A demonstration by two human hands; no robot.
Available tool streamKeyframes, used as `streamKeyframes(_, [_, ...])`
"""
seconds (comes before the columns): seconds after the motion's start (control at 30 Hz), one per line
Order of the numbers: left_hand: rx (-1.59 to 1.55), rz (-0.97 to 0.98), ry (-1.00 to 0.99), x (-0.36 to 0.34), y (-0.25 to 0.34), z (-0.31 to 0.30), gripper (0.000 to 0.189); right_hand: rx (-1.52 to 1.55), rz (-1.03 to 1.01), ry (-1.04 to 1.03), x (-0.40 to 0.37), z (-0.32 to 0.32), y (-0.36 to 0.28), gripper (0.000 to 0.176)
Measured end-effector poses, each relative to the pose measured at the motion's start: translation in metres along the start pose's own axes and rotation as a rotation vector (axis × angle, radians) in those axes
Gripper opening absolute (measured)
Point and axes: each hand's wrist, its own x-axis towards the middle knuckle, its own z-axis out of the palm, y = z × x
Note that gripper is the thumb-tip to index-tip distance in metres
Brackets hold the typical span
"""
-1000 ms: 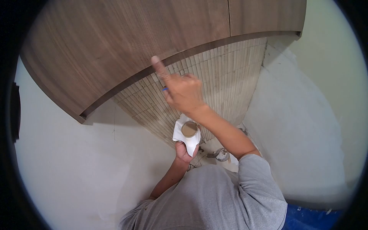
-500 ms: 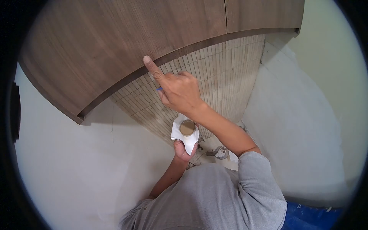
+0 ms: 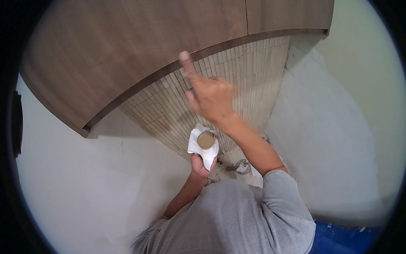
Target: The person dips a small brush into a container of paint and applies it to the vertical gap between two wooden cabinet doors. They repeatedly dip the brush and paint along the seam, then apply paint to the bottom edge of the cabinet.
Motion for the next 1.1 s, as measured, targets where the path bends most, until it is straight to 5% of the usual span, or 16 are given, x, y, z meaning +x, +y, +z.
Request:
streamKeyframes(0.3, [-0.073, 0.000, 0.018, 0.001, -0.001, 0.005, 0.056, -0.150, -0.004, -0.054, 0.001, 0.002, 0.022, 0.107])
streamKeyframes(0.5, [-0.028, -0.042, 0.023, 0.000, 0.001, 0.003, 0.056, -0.275, 0.421, -0.061, -0.010, -0.013, 0.045, 0.102])
streamKeyframes(0.6, [-0.066, -0.027, 0.014, 0.001, 0.000, 0.006, 0.055, -0.164, 0.115, -0.077, -0.008, -0.010, 0.028, 0.103])
streamKeyframes(0.8, [-0.107, 0.025, 0.083, 0.001, -0.003, 0.012, 0.055, -0.088, -0.064, -0.073, -0.004, 0.008, 0.023, 0.104])
streamKeyframes(1.0, [-0.028, -0.024, -0.038, 0.000, 0.000, 0.007, 0.054, -0.156, 0.511, -0.103, -0.016, -0.039, 0.049, 0.094])
streamKeyframes(1.1, [-0.006, 0.003, 0.045, 0.001, 0.000, 0.004, 0.049, 0.094, 0.444, -0.009, -0.037, -0.049, 0.057, 0.088])
